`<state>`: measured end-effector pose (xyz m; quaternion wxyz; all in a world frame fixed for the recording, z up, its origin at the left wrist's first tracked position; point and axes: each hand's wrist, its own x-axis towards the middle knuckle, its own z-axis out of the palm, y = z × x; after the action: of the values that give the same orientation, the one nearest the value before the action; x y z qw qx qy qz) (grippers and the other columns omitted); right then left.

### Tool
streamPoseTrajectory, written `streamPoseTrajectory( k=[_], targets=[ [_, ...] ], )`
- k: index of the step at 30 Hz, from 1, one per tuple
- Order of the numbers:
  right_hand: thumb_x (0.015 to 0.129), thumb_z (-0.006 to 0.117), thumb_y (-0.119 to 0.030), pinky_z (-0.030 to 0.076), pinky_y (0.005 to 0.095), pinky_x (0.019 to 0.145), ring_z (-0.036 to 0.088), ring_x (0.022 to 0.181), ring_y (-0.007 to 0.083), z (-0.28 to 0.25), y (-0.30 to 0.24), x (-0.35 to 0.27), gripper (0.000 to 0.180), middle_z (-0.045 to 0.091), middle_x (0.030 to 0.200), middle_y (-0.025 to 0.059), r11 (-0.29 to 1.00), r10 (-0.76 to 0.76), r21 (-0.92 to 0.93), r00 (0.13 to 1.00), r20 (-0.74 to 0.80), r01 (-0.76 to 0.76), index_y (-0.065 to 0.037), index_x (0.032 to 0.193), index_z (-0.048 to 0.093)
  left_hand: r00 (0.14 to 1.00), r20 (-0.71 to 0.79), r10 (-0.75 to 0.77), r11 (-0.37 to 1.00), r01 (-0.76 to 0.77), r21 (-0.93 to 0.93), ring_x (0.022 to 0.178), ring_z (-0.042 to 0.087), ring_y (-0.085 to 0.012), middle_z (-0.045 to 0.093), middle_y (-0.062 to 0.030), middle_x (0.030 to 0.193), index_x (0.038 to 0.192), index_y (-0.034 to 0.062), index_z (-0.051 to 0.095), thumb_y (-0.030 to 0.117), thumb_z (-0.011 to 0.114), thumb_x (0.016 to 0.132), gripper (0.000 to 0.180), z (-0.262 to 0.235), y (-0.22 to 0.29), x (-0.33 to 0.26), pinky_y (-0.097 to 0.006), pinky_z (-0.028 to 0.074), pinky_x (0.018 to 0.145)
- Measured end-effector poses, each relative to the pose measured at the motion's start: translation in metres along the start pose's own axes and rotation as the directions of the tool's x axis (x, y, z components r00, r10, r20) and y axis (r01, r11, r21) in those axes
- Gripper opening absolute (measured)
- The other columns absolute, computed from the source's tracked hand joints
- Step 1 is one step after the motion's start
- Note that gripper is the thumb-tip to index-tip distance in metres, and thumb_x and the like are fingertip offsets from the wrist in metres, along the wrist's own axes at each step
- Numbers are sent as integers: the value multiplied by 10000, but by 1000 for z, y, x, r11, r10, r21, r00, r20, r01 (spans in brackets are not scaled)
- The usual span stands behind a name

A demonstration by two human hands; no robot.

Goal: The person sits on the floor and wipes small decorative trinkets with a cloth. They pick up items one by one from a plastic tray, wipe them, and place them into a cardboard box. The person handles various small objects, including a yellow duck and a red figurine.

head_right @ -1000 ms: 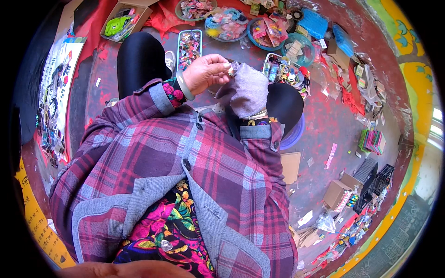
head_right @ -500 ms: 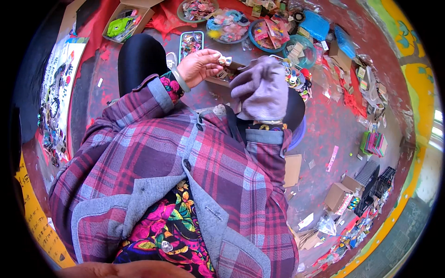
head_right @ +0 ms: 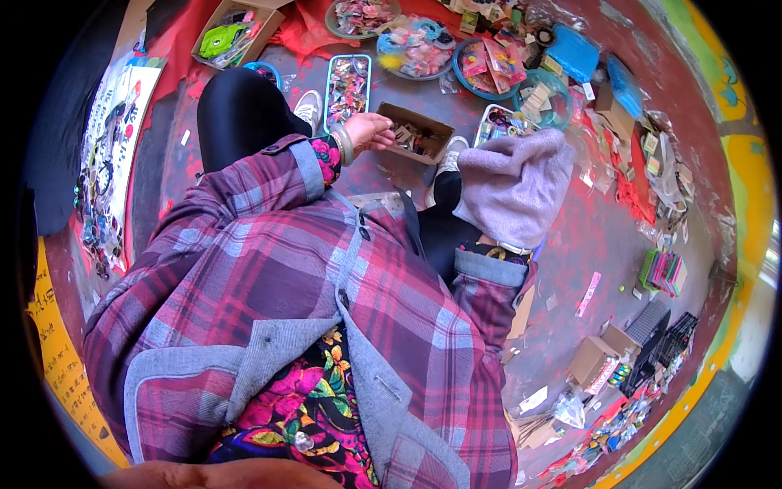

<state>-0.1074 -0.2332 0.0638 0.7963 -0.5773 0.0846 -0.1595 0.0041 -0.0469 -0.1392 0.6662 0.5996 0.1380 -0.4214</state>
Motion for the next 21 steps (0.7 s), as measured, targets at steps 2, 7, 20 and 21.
streamPoseTrajectory(
  k=[2, 7, 20, 21],
  targets=[
    [784, 496, -55, 428, 240, 481, 482, 610, 187, 9, -3, 3, 139, 366, 669, 39, 996, -60, 72, 997, 40, 57, -38, 791, 358, 999, -37, -31, 997, 33, 65, 680, 590, -134, 607, -62, 805, 969, 23, 547, 223, 521, 870, 225, -8, -5, 8, -233, 485, 598],
    [837, 465, -159, 427, 270, 475, 497, 638, 241, 32, -28, 13, 159, 385, 648, 61, 621, 222, 728, 956, 191, -289, -31, 760, 411, 973, -221, 61, 987, -26, 160, 588, 591, -133, 620, -67, 719, 763, 20, 603, 256, 452, 852, 293, -41, -13, 37, -254, 462, 504],
    [802, 563, -270, 501, 399, 626, 558, 681, 290, 33, 29, 58, 272, 429, 671, 74, 785, 378, 440, 899, 219, -437, -28, 740, 455, 655, -726, 208, 789, 326, 521, 990, 564, -322, 593, -162, 1056, 1026, 45, 598, 195, 543, 771, 301, -137, -28, 114, -393, 449, 850],
    [801, 556, -317, 503, 430, 628, 540, 688, 309, 33, 33, 65, 314, 411, 671, 75, 646, 459, 561, 851, 256, -518, -28, 722, 459, 663, -695, 280, 765, 283, 578, 1007, 550, -335, 584, -177, 1064, 1036, 41, 591, 182, 546, 766, 308, -141, -28, 122, -402, 437, 867]
  ],
)
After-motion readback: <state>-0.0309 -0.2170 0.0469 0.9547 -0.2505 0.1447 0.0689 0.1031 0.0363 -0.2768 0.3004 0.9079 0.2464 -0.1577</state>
